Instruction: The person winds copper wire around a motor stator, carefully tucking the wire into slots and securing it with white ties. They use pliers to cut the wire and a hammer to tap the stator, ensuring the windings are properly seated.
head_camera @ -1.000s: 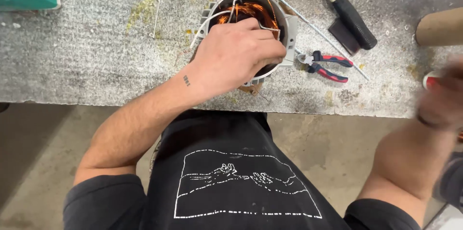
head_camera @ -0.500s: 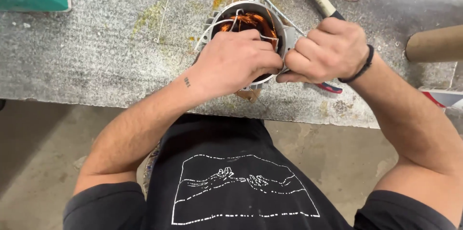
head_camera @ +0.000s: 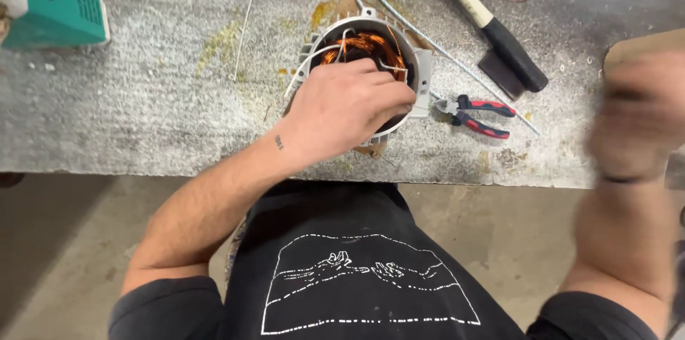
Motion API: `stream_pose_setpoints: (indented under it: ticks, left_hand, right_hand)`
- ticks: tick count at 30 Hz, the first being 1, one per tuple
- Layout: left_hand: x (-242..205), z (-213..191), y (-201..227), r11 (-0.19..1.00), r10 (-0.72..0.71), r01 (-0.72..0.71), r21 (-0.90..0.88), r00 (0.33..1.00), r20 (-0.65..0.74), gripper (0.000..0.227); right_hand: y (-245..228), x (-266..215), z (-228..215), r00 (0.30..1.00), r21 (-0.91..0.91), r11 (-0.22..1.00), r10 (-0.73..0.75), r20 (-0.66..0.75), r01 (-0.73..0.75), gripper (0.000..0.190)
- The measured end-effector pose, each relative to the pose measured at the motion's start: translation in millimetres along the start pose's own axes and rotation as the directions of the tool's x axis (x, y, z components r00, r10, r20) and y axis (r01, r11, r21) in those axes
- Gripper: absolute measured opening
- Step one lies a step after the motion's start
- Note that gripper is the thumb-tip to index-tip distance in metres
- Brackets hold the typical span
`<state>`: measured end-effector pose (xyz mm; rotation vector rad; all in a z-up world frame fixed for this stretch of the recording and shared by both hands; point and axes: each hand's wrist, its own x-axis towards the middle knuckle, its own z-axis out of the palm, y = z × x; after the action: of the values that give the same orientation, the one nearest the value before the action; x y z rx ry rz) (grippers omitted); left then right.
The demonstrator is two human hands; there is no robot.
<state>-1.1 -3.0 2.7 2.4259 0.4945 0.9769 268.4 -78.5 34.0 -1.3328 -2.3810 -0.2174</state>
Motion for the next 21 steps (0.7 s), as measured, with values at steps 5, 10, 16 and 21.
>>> stream_pose_setpoints:
  ticks: [5, 10, 16, 21]
  left_hand:
    - [1.8, -2.3, 3.4, 0.999, -0.027, 0.027, 0.017, 0.999, -0.021, 0.015]
    - [2.9, -5.4, 6.3, 0.999, -0.016, 0.016, 0.034, 1.0, 0.018, 0.015]
    - [5.8, -5.2, 6.5, 0.998, -0.046, 0.045, 0.035, 0.998, 0.034, 0.013]
    - [-0.3, -3.5, 2.3, 1.0, -0.017, 0.017, 0.005, 1.0, 0.001, 0.011]
  right_hand:
    - [-30.1, 2.8, 8.8, 0.967, 0.016, 0.967, 0.256, 0.001, -0.256, 0.038]
    - [-54.7, 17.9, 11.9, 0.961, 0.025, 0.961, 0.273, 0.044, -0.274, 0.031]
    - [-31.6, -23.7, -18.2, 0.972, 0.266, 0.936, 0.229, 0.047, -0.233, 0.019]
    - [27.7, -123.1, -16.0, 0.618, 0.775, 0.591, 0.701, -0.356, -0.224, 0.047]
